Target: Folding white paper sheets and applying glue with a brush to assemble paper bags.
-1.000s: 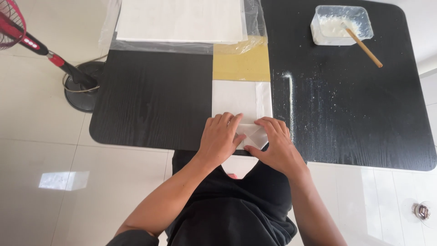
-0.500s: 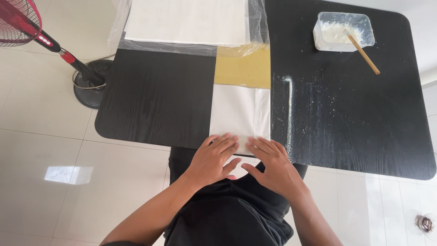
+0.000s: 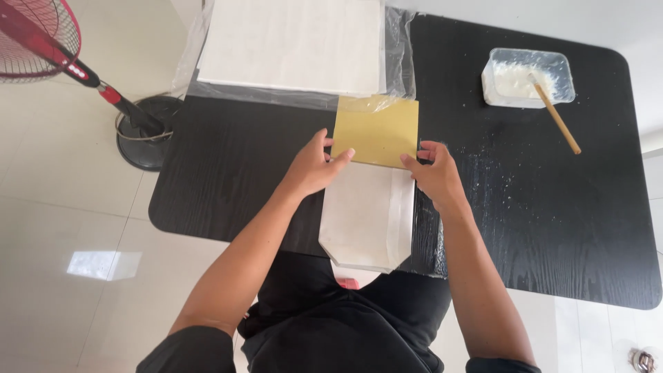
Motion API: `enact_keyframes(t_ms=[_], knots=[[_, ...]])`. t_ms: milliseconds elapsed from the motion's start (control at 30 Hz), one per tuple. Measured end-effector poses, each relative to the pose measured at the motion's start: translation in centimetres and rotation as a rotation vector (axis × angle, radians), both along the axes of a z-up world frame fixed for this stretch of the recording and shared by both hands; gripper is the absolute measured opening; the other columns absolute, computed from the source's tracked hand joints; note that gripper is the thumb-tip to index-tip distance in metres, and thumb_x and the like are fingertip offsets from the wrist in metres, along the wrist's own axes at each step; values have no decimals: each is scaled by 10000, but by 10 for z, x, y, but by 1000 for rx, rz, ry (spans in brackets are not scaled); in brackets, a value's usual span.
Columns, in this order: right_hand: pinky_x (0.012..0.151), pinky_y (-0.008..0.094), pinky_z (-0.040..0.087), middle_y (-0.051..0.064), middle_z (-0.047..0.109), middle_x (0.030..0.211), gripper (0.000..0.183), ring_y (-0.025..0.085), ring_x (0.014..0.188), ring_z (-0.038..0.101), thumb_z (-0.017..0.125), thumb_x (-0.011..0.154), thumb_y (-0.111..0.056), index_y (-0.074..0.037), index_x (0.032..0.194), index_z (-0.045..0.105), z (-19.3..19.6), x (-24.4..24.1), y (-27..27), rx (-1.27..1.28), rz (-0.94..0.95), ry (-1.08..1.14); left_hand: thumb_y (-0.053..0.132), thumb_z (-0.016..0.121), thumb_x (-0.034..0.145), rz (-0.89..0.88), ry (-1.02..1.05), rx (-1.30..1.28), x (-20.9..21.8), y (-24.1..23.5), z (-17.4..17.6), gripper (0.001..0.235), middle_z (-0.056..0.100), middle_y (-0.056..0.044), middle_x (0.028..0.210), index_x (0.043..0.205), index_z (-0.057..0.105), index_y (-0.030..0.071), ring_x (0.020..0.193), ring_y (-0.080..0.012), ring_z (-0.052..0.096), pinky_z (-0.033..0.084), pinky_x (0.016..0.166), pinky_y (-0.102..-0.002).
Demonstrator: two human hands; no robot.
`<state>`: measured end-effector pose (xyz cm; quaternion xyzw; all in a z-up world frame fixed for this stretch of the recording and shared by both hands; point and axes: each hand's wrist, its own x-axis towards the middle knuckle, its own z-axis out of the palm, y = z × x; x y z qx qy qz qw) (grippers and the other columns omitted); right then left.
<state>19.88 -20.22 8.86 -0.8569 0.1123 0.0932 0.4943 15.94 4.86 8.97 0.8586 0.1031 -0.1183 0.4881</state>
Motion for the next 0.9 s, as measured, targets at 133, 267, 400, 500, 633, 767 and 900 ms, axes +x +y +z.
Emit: enact_keyframes(t_ms=[133, 267, 400, 500, 633, 767, 900], knots=[[682, 428, 629, 190, 652, 1182, 695, 295, 873, 729, 822, 891, -270, 23, 1441, 513, -8, 4, -9, -66, -12, 29, 575, 721, 826, 113, 99, -112, 10, -2, -12, 1041, 593, -193, 1400, 1541, 313, -62, 1168, -268, 685, 590, 931, -408], [528, 277, 557, 129, 560, 1019, 523, 157, 770, 598, 804, 878, -150, 94, 1297, 609, 1, -11, -9, 80, -5, 33, 416, 770, 828, 93, 137, -147, 13, -5, -11, 811, 729, -81, 1090, 1456, 495, -18, 960, -206, 716, 573, 839, -355], [535, 287, 554, 136, 593, 1024, 527, 141, 754, 601, 841, 864, -198, 84, 1248, 614, 2, -22, -16, 37, -7, 36, 385, 808, 800, 174, 158, -362, 10, 3, -3, 793, 656, -146, 1055, 1349, 542, -121, 808, -177, 618, 536, 797, -300], [449, 269, 495, 175, 566, 983, 426, 157, 641, 563, 742, 920, -91, 108, 1256, 573, 34, -35, -8, 157, 14, 17, 388, 810, 817, 196, 103, -398, 8, 4, 0, 731, 635, -114, 952, 1285, 565, -118, 674, -143, 614, 485, 697, -283], [488, 272, 527, 149, 579, 959, 431, 174, 678, 598, 718, 950, -113, 83, 1307, 575, 29, -27, -21, 223, 53, -14, 212, 793, 799, 141, -69, -325, 20, 3, -19, 350, 607, -16, 906, 1095, 659, 81, 777, -152, 666, 528, 718, -309], [580, 311, 555, 257, 640, 1121, 469, 266, 855, 668, 525, 1079, -322, 77, 1320, 581, 30, -30, -28, 261, 117, -110, 198, 715, 912, -76, -231, -181, 14, 3, 6, 185, 628, -8, 1023, 1066, 613, 193, 940, -172, 666, 551, 804, -324], [670, 432, 600, 341, 610, 1213, 981, 418, 1043, 643, 104, 987, -697, 91, 1328, 577, 1, -27, -52, 384, 457, -222, 74, 641, 946, -254, -251, -91, -4, 13, 7, 235, 624, -115, 1237, 1179, 607, 89, 1232, -305, 620, 505, 1022, -445]])
